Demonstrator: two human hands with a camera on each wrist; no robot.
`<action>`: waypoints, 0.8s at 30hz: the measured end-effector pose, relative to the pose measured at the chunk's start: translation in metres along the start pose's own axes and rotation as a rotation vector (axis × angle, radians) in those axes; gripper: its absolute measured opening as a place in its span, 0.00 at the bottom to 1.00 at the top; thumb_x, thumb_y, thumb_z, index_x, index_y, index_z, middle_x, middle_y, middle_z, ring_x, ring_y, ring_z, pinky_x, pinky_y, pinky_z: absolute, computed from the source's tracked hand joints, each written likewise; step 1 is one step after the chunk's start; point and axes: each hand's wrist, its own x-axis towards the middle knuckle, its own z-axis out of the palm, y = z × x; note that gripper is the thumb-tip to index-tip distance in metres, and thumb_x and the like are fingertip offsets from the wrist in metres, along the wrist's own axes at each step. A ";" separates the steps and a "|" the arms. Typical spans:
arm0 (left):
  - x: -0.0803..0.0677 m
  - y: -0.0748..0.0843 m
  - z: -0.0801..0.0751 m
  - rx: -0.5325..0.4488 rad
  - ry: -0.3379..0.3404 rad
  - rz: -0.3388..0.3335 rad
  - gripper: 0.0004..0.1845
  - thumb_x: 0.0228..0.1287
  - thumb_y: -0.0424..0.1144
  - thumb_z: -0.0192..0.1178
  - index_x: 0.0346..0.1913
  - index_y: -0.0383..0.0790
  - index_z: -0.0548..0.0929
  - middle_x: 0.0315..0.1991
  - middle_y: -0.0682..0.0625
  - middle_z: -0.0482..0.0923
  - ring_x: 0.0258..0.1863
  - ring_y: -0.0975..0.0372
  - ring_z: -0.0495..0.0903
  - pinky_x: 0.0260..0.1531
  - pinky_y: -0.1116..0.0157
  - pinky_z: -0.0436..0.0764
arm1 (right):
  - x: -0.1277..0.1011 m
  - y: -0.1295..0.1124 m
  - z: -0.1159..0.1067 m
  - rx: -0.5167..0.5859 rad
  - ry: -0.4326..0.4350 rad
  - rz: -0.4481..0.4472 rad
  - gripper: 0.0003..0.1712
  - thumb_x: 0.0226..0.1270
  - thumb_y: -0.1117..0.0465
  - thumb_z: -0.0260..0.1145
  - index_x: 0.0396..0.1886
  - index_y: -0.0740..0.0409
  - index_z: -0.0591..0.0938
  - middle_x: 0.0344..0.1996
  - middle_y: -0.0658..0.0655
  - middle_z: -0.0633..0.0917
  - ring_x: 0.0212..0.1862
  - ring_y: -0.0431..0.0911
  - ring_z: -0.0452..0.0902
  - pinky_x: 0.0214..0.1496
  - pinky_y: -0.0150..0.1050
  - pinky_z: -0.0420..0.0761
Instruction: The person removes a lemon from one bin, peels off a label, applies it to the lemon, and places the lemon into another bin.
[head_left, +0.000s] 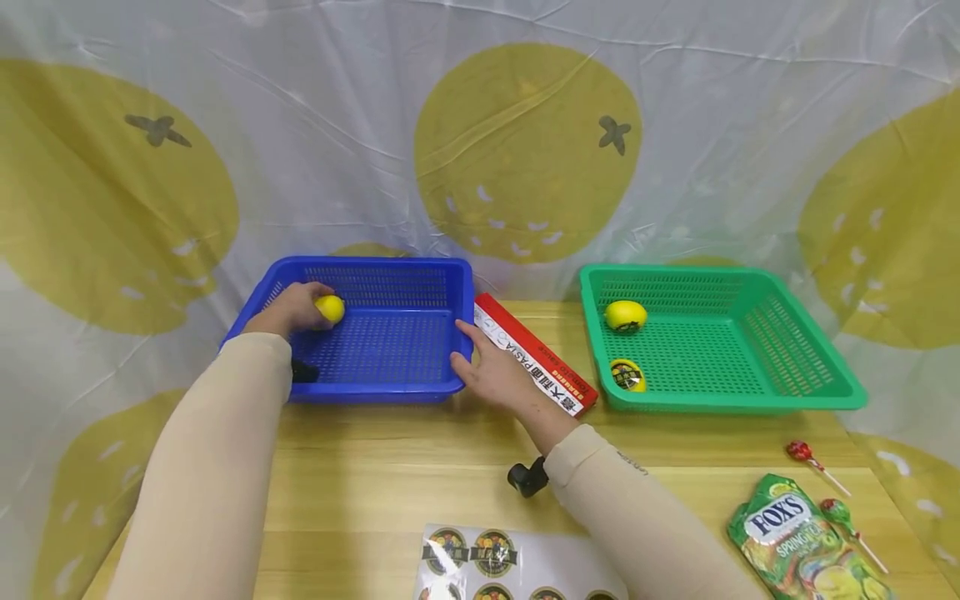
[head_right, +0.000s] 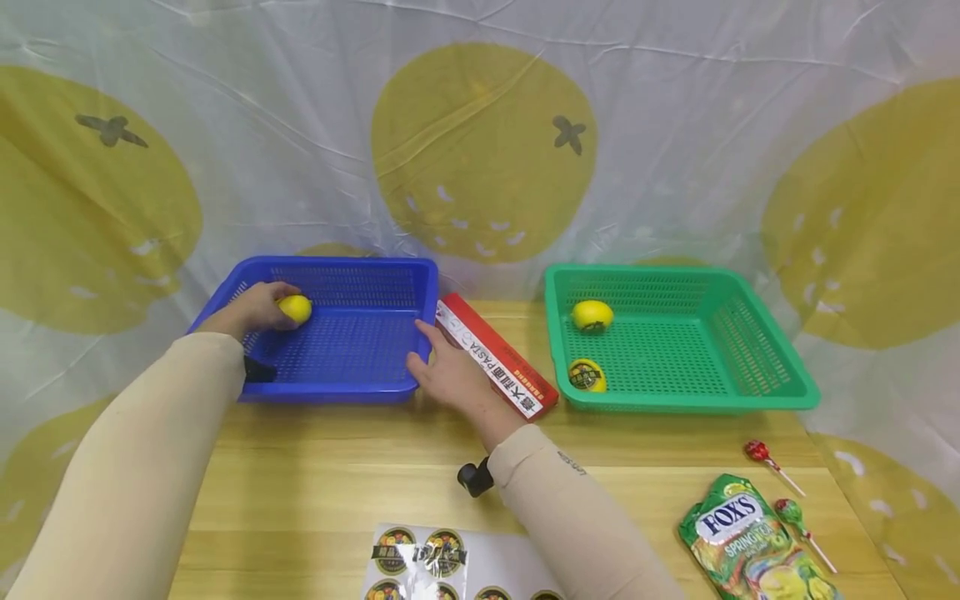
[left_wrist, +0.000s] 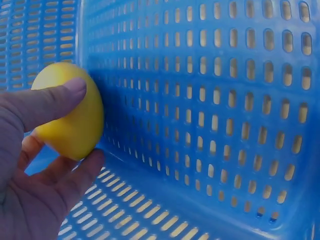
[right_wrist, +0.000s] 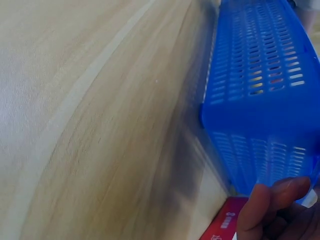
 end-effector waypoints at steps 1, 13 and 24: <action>-0.001 0.000 -0.001 -0.007 -0.007 0.004 0.36 0.62 0.31 0.66 0.72 0.30 0.67 0.67 0.25 0.67 0.61 0.36 0.69 0.66 0.38 0.69 | 0.000 -0.001 0.000 -0.011 0.000 -0.001 0.36 0.76 0.42 0.53 0.81 0.34 0.60 0.71 0.57 0.77 0.65 0.59 0.79 0.66 0.56 0.77; -0.024 0.047 -0.025 -0.090 -0.146 0.078 0.36 0.64 0.34 0.67 0.73 0.31 0.65 0.70 0.27 0.65 0.57 0.42 0.72 0.54 0.49 0.84 | 0.001 -0.008 -0.005 -0.093 -0.002 -0.010 0.35 0.77 0.42 0.53 0.81 0.37 0.60 0.69 0.59 0.79 0.51 0.59 0.83 0.56 0.55 0.81; -0.068 0.111 -0.041 -0.122 -0.068 0.230 0.37 0.62 0.42 0.72 0.71 0.40 0.67 0.65 0.32 0.71 0.50 0.47 0.80 0.43 0.61 0.84 | -0.005 -0.017 -0.014 -0.084 -0.044 -0.049 0.38 0.79 0.37 0.50 0.83 0.40 0.55 0.75 0.59 0.71 0.69 0.63 0.74 0.71 0.58 0.73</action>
